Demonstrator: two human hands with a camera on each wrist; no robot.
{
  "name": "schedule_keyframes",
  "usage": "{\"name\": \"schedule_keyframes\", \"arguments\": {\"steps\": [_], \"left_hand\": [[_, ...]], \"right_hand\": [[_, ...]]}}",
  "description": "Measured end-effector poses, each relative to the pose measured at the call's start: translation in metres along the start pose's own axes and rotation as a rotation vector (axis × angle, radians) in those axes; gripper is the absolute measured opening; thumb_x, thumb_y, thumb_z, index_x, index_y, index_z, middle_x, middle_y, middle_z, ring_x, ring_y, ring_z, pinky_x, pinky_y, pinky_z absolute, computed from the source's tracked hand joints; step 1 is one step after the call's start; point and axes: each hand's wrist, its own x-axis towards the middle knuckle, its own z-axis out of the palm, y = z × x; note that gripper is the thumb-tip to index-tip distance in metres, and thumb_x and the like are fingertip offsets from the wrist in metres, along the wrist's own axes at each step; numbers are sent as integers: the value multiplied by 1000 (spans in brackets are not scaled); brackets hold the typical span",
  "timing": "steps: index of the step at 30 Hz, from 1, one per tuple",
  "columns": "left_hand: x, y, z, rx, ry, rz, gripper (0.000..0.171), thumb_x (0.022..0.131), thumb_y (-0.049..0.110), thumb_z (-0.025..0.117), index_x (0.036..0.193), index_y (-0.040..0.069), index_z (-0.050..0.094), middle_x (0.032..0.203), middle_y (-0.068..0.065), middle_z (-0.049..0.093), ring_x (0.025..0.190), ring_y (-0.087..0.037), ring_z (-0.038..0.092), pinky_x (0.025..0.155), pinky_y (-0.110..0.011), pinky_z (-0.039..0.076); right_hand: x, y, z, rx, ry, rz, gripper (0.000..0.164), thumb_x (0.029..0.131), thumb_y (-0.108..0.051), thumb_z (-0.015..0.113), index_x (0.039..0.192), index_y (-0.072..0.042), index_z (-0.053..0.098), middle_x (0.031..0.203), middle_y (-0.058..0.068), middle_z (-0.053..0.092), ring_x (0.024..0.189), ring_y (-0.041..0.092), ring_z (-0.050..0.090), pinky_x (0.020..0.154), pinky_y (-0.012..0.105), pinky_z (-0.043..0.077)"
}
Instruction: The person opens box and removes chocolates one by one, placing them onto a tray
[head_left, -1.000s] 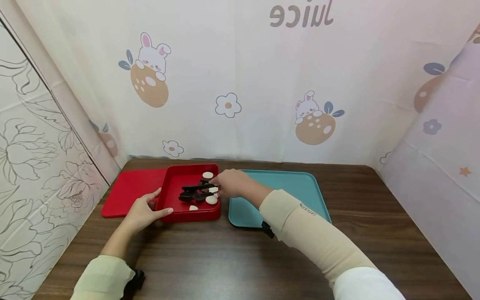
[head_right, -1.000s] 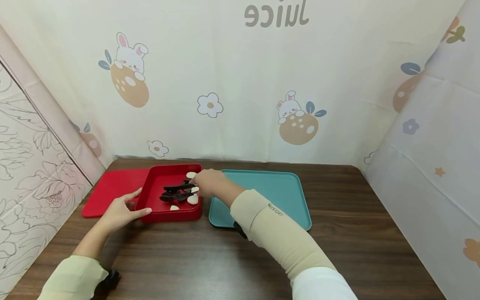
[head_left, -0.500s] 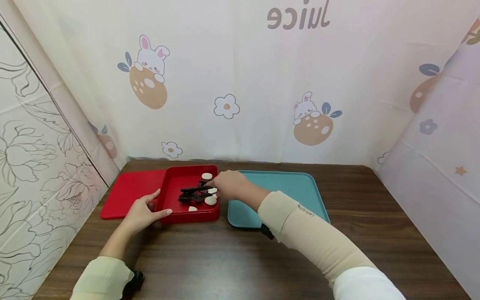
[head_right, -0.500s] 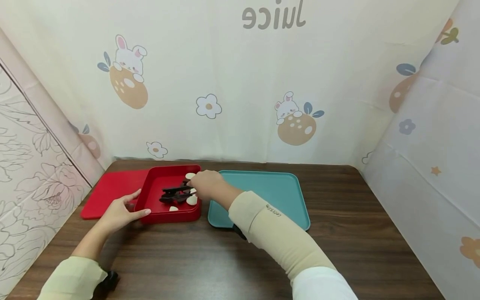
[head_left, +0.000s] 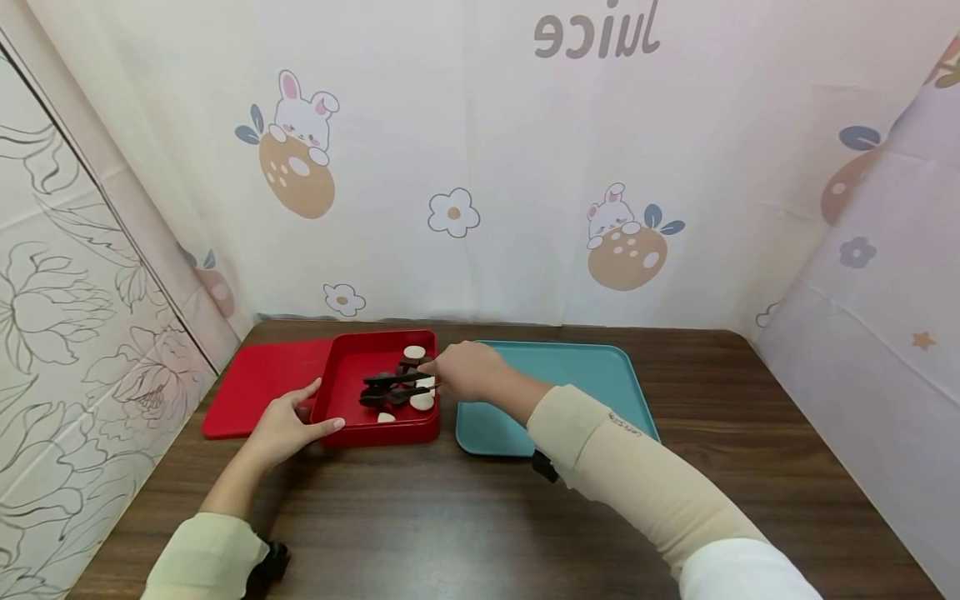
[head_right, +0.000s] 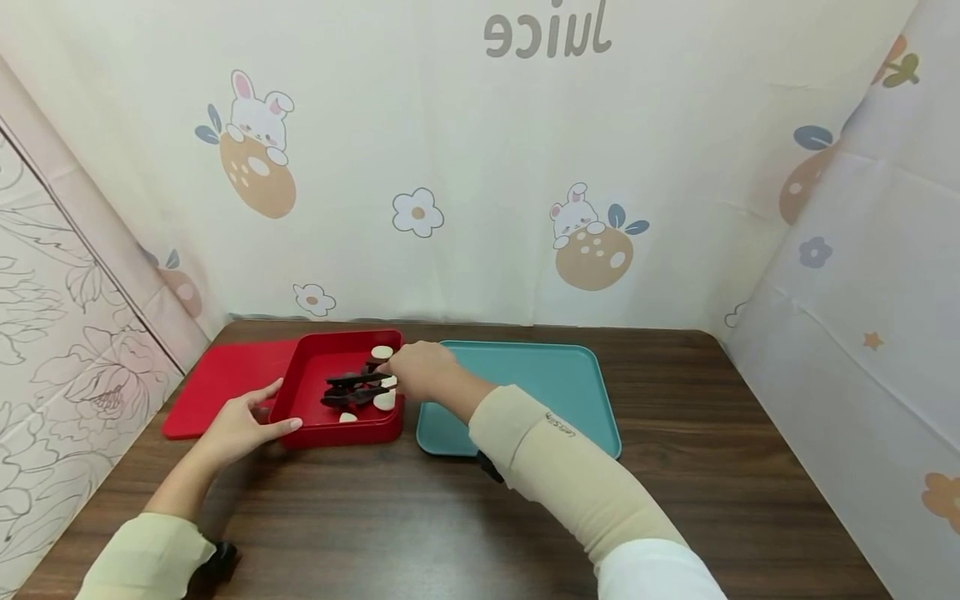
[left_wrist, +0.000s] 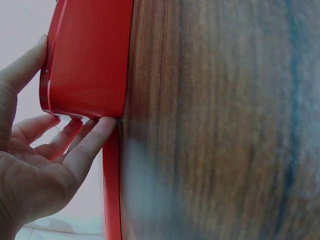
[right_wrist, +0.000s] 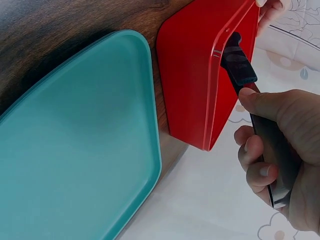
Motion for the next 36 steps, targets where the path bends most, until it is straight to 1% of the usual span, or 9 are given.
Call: {"name": "schedule_keyframes", "arguments": {"steps": [8, 14, 19, 23, 24, 30, 31, 34, 36], "left_hand": [[1, 0, 0, -9, -1, 0, 95, 81, 43, 79, 150, -1, 31, 129, -32, 53, 111, -41, 57, 82, -46, 56], [1, 0, 1, -8, -2, 3, 95, 81, 43, 79, 150, -1, 31, 131, -32, 53, 112, -41, 56, 82, -46, 56], [0, 1, 1, -11, -2, -1, 95, 81, 43, 79, 150, -1, 31, 133, -32, 51, 113, -42, 56, 82, -46, 56], [0, 0, 1, -19, 1, -1, 94, 81, 41, 79, 151, -1, 31, 134, -32, 50, 113, -43, 55, 82, -46, 57], [0, 0, 1, -20, 1, 1, 95, 81, 42, 79, 151, -1, 30, 134, -32, 50, 113, -43, 55, 81, -46, 57], [1, -3, 1, -16, 4, -6, 96, 80, 44, 79, 151, 0, 30, 132, -32, 51, 113, -43, 54, 79, -45, 58], [2, -3, 1, -15, 5, -8, 96, 80, 44, 79, 151, 0, 31, 132, -32, 51, 113, -43, 54, 79, -45, 58], [1, -2, 0, -13, 0, -11, 96, 80, 44, 79, 151, 0, 30, 133, -32, 50, 114, -43, 54, 80, -45, 57], [0, -2, 0, -13, -4, -15, 97, 80, 44, 79, 151, 0, 30, 134, -32, 50, 114, -43, 53, 80, -45, 57]], "right_hand": [[-8, 4, -2, -1, 23, -18, 49, 94, -26, 65, 142, -27, 53, 51, -5, 48, 41, 9, 22, 40, 20, 23], [-18, 8, -6, 17, 64, -30, 49, 94, -26, 66, 141, -26, 54, 52, -6, 51, 42, 9, 26, 42, 20, 25], [-27, 12, -9, 34, 86, -27, 49, 93, -28, 68, 141, -27, 55, 63, -7, 60, 42, 9, 34, 41, 20, 28], [-35, 16, -12, 45, 116, -20, 49, 92, -28, 70, 139, -28, 57, 77, -7, 69, 43, 9, 42, 41, 20, 30], [-37, 17, -13, 45, 120, -18, 49, 92, -28, 70, 139, -28, 57, 78, -5, 70, 44, 9, 43, 41, 21, 31], [-49, 25, -19, 43, 150, -25, 50, 91, -25, 71, 139, -27, 57, 101, 0, 73, 43, 10, 44, 42, 21, 36], [-51, 27, -20, 41, 156, -30, 50, 91, -25, 71, 139, -26, 57, 100, 0, 73, 43, 9, 45, 42, 21, 37], [-56, 33, -22, 28, 165, -38, 50, 91, -26, 71, 139, -25, 57, 87, -2, 72, 46, 8, 48, 43, 21, 40], [-60, 37, -23, 26, 160, -33, 51, 91, -26, 71, 139, -25, 57, 71, -4, 66, 47, 8, 50, 44, 22, 42]]}}
